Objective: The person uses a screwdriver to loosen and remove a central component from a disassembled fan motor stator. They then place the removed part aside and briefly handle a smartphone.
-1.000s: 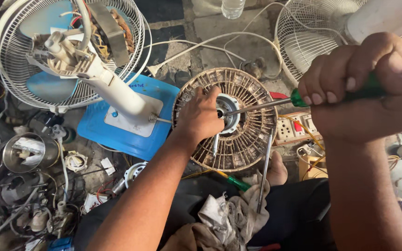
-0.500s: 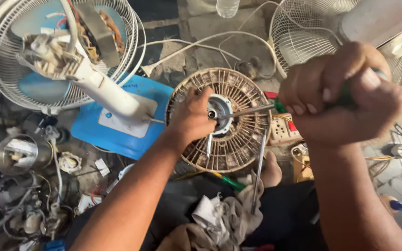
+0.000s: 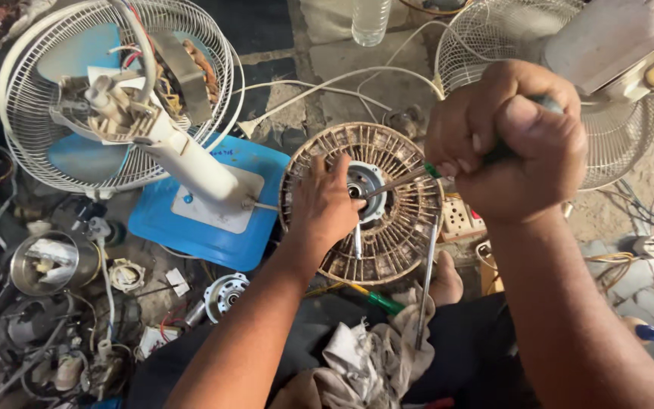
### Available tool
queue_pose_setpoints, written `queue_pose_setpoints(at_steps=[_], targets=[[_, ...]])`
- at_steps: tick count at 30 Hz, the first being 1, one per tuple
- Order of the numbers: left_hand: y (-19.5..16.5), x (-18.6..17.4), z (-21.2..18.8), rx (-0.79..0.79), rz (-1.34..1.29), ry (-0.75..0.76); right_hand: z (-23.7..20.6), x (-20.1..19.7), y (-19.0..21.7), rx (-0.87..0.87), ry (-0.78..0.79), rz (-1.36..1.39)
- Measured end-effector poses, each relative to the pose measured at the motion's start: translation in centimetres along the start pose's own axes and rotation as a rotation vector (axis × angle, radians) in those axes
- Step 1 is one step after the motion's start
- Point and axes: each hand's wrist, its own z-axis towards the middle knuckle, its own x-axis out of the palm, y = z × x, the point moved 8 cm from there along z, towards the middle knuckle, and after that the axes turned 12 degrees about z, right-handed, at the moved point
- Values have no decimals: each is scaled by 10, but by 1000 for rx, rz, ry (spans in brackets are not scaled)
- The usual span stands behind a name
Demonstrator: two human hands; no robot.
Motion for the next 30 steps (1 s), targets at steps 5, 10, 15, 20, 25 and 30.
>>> queue_pose_setpoints(at_steps=[5, 10, 15, 20, 25, 30], targets=[[-16, 14, 4, 85, 50, 230, 1, -5, 3, 40, 9, -61], [-33, 23, 6, 149, 7, 267, -5, -10, 15, 99, -62, -162], [-28, 24, 5, 125, 16, 253, -12, -3, 20, 14, -52, -126], [-25, 24, 6, 142, -12, 303, -13, 4, 8, -36, -28, -115], [-15, 22, 5, 142, -98, 192, -5, 4, 1, 6, -22, -25], [-11, 22, -6, 161, -149, 54, 2, 2, -6, 12, -11, 17]])
